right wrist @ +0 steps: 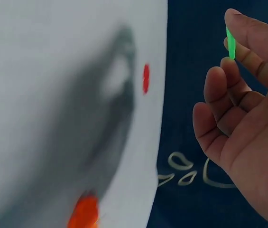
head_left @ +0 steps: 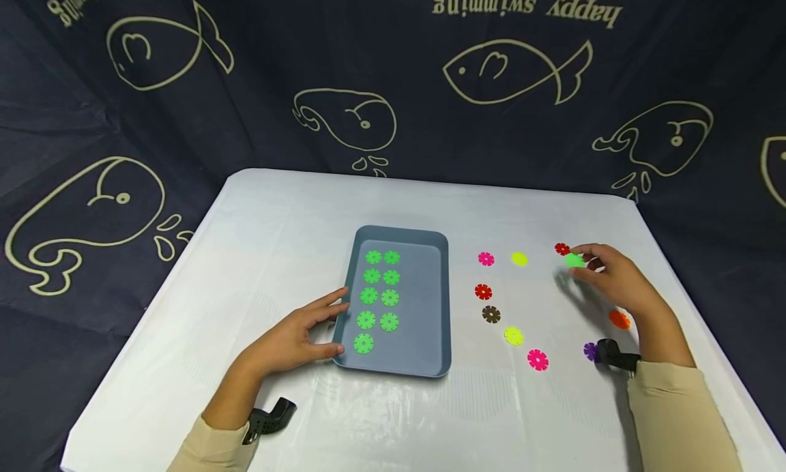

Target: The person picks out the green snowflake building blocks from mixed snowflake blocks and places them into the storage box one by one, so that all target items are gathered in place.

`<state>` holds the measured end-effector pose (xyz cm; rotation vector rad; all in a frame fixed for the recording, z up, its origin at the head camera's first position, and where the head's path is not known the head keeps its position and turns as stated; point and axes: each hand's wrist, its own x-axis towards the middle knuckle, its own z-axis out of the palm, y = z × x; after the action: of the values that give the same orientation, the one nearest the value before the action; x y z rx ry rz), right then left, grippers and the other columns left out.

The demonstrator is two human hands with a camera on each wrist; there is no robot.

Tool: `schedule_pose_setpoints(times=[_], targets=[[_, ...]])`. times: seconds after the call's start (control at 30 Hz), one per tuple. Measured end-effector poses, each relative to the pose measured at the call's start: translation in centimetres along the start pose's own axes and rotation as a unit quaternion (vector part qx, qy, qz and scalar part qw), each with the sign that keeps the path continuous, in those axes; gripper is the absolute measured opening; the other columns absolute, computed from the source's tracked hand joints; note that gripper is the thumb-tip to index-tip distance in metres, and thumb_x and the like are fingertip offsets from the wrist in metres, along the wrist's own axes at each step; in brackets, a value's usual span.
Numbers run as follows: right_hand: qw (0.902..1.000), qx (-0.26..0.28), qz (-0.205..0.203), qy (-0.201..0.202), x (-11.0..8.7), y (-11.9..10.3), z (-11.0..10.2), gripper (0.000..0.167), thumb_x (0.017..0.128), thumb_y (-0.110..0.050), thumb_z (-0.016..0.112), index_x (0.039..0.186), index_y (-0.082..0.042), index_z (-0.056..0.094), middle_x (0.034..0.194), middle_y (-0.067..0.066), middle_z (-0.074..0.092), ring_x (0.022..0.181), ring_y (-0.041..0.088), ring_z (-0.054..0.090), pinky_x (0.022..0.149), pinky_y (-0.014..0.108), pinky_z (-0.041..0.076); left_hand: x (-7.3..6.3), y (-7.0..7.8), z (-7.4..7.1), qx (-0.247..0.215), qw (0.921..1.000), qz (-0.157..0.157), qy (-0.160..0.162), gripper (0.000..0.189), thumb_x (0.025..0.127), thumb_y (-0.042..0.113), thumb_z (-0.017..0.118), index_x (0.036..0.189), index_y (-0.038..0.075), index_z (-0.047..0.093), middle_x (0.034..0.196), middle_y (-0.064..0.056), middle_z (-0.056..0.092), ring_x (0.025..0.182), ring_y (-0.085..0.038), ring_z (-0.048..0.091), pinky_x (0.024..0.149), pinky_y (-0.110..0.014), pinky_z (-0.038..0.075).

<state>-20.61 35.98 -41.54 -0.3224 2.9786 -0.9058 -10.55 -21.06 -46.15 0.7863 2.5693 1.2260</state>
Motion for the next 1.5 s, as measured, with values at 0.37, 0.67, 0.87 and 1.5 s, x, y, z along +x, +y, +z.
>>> schedule_pose_setpoints(times=[0.37,0.67,0.87,1.5], targets=[[0.9952,0.019,-0.095,0.016,0.7,-5.0,1.4,0.034,0.091,-0.007,0.071,0.124,0.0,0.063,0.107,0.011,0.059,0.088,0.012,0.05,0.077,0.022,0.043,0.0,0.1,0.0,-0.002,1.0,0.001,0.003,0.074,0.086,0.04,0.078,0.146,0.008,0.05,0.161,0.004,0.028,0.146,-0.02,0.026,0.113,-0.043,0.032],[0.987,0.04,-0.156,-0.005,1.4,-7.8,3.3,0.032,0.089,-0.002,0.073,0.121,-0.005,0.065,0.105,0.006,0.06,0.09,0.022,0.053,0.08,0.038,0.044,0.0,0.0,0.0,-0.01,0.9999,-0.003,-0.001,0.075,0.086,0.042,0.077,0.147,0.008,0.05,0.161,0.007,0.027,0.146,-0.018,0.025,0.112,-0.048,0.032],[0.9806,0.047,-0.188,-0.03,1.5,-9.4,4.7,0.034,0.088,-0.006,0.075,0.121,-0.012,0.065,0.105,0.001,0.059,0.091,0.02,0.052,0.078,0.038,0.046,0.0,0.1,0.0,-0.005,1.0,0.002,0.003,0.074,0.086,0.041,0.078,0.146,0.008,0.05,0.161,0.005,0.028,0.146,-0.021,0.026,0.112,-0.046,0.032],[0.956,0.064,-0.257,-0.125,1.2,-16.3,8.9,0.035,0.086,-0.012,0.079,0.119,-0.015,0.067,0.106,-0.008,0.058,0.092,0.017,0.056,0.075,0.038,0.053,-0.1,0.1,0.0,-0.01,0.9999,-0.007,-0.001,0.075,0.086,0.043,0.077,0.146,0.008,0.05,0.161,0.008,0.027,0.146,-0.017,0.025,0.113,-0.047,0.031]])
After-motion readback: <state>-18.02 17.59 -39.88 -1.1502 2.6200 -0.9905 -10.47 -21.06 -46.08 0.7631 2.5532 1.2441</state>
